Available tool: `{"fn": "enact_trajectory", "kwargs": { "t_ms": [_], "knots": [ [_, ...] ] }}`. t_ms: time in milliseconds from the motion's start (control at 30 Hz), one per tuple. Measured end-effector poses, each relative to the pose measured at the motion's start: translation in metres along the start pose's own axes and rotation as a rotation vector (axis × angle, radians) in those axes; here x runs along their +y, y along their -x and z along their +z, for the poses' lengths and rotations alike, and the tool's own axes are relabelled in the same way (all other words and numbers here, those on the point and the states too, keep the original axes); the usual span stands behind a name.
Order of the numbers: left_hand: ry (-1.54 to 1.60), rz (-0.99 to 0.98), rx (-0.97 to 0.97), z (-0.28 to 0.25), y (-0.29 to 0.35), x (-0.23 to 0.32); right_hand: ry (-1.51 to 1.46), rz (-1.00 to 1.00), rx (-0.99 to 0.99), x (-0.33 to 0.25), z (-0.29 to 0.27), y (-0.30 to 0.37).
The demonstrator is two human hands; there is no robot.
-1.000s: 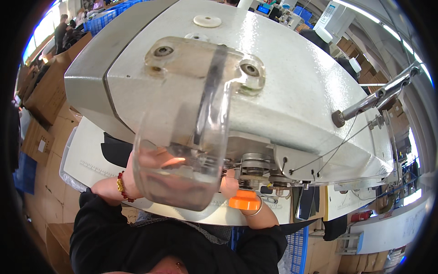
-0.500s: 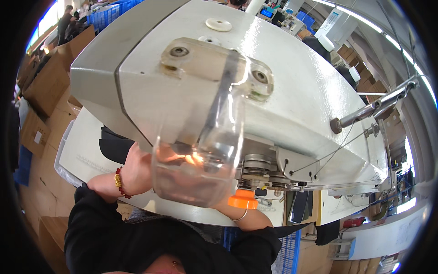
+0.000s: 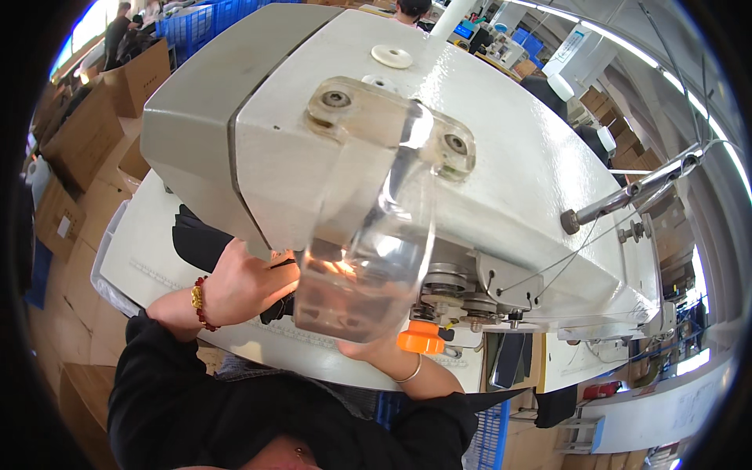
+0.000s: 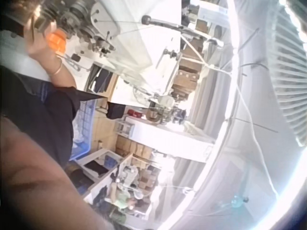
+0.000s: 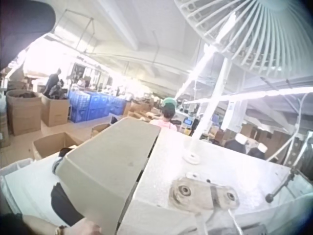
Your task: The person sews fabric components together using a sewing machine, trims threads with snips, and sews additional fabric pieces together.
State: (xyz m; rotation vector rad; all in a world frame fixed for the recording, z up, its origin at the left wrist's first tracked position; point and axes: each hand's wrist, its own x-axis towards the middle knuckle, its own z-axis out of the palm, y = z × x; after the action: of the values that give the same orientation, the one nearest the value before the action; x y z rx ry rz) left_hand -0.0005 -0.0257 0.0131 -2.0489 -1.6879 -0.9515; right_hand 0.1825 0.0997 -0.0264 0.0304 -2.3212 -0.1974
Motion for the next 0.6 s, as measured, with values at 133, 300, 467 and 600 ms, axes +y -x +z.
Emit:
{"fn": "enact_trajectory", "kwargs": {
  "t_ms": [133,300,467,600],
  "knots": [
    [0.081,-0.056,0.006,0.006,0.003,-0.003,-0.098,0.021,0.034,0.011,0.013,0.013],
    [0.222,-0.143,-0.128,0.008,0.009,-0.008,-0.477,0.093,-0.017,0.023,0.027,0.036],
    [0.407,-0.069,-0.429,-0.035,-0.008,-0.026,-0.387,-0.039,0.004,0.028,0.017,0.017],
    [0.524,-0.164,-0.525,-0.049,-0.016,-0.03,-0.363,-0.031,-0.065,0.029,0.013,0.016]
  ]
}}
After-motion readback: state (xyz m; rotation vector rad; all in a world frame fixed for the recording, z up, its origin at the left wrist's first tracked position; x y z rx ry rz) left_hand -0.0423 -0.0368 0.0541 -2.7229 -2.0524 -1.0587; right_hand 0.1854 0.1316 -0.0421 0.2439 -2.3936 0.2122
